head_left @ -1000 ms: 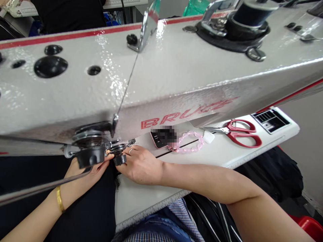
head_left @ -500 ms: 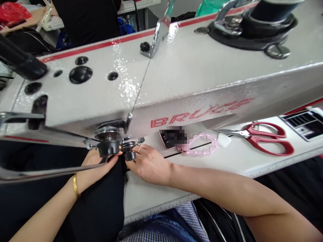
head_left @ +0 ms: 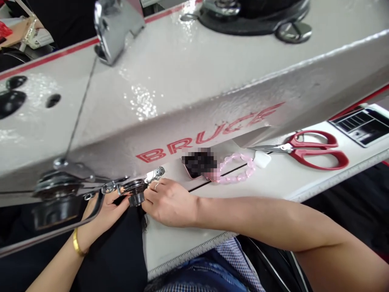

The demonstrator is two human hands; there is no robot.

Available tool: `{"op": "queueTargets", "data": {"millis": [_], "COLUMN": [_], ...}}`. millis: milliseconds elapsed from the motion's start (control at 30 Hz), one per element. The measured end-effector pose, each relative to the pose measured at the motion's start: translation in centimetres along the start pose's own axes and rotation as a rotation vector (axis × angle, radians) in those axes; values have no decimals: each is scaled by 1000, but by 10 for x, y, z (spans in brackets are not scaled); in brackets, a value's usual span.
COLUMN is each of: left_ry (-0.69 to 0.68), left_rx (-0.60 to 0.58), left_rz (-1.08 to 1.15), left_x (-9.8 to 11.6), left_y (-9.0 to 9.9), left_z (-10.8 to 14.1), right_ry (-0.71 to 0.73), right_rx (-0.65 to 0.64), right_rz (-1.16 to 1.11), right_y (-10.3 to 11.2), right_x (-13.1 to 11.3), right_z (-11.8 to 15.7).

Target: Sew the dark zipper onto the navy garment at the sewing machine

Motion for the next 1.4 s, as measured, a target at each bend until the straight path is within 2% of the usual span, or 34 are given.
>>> {"op": "queueTargets", "data": {"millis": [233, 433, 533, 700, 1000, 1100, 1233, 1400], "left_ry": [0, -169, -221, -186, -129, -163, -206, -161], "left_rx": [6, 62, 47, -50, -128, -84, 18, 8], "left_rz": [-23, -89, -141, -78, -1, 6, -102, -204], "left_x": [-1, 21, 24, 18, 13, 23, 32, 13], "left_y": [1, 2, -3, -9, -20, -11, 2, -13], "left_z": [1, 0, 2, 5, 6, -3, -11, -12], "right_ry": [-1, 46, 63, 62, 42, 52, 48, 11], "right_rx": [37, 60, 52, 63, 16, -27, -83, -98], "right_rz": [-20, 0, 4, 4, 19, 44, 62, 59], "right_y": [0, 2, 2, 3, 2, 1, -1, -5], "right_x": [0, -4, -6, -6, -6, -7, -5, 3], "right_z": [1, 0, -1, -2, -2, -2, -4, -9]}}
Point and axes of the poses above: each hand's wrist, its own z-axis away from the middle knuckle, its own y-axis out of the back of the hand, x = y × z, the point moved 6 cm from there along -z, towards the middle knuckle, and after that the axes turned 4 degrees about z, right-handed, at the moved point
